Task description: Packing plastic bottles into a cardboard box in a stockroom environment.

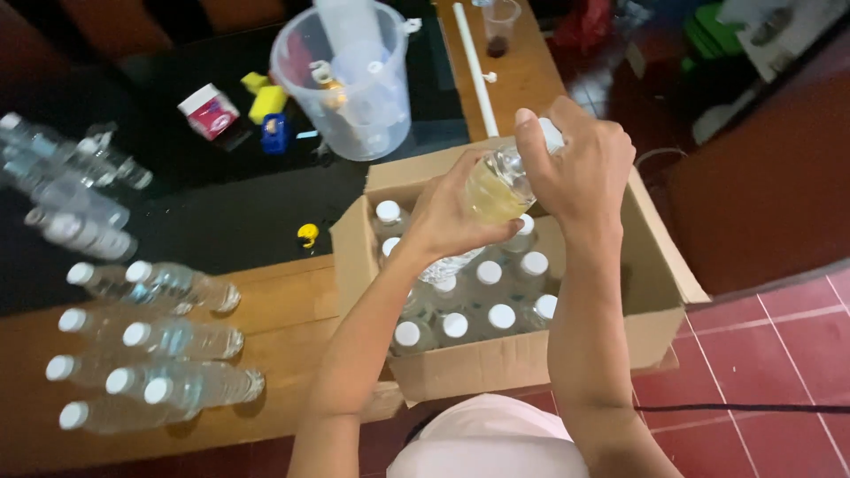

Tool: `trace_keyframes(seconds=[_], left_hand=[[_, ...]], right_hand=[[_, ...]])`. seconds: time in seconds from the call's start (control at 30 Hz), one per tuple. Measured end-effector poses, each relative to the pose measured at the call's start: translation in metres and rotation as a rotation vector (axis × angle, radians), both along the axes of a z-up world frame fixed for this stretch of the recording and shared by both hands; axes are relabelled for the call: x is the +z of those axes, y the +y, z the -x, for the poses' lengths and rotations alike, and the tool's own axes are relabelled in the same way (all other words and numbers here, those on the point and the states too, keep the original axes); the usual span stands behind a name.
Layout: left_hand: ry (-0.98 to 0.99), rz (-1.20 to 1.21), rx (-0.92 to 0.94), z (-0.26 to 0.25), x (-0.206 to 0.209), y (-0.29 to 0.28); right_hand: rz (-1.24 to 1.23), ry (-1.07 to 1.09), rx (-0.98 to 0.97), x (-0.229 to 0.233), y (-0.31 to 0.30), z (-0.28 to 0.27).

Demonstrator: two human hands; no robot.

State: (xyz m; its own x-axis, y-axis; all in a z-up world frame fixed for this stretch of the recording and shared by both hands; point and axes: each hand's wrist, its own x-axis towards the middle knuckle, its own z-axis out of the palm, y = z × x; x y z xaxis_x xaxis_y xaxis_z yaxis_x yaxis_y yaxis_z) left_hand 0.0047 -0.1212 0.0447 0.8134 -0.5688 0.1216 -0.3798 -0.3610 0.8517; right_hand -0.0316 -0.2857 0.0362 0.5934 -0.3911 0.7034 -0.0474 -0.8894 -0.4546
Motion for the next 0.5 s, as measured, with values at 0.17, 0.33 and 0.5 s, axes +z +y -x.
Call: trace_keyframes(seconds=[0.17,0.33,0.5], left_hand=[[-0.065,0.015,-0.186,-0.005,-0.018,-0.035],[-0.151,-0.141,-0.302,0.000,-0.010,-0.059],[-0.305,-0.381,-0.349,-0.006,-0.016,-0.086]], right_hand=[[-0.084,0.058,-0.102,-0.002,-0.021,0.032],[-0.204,0.231,-0.223,-0.016,-0.041,0.053],[-0.223,0.409,-0.310,-0.028,-0.061,0.066]])
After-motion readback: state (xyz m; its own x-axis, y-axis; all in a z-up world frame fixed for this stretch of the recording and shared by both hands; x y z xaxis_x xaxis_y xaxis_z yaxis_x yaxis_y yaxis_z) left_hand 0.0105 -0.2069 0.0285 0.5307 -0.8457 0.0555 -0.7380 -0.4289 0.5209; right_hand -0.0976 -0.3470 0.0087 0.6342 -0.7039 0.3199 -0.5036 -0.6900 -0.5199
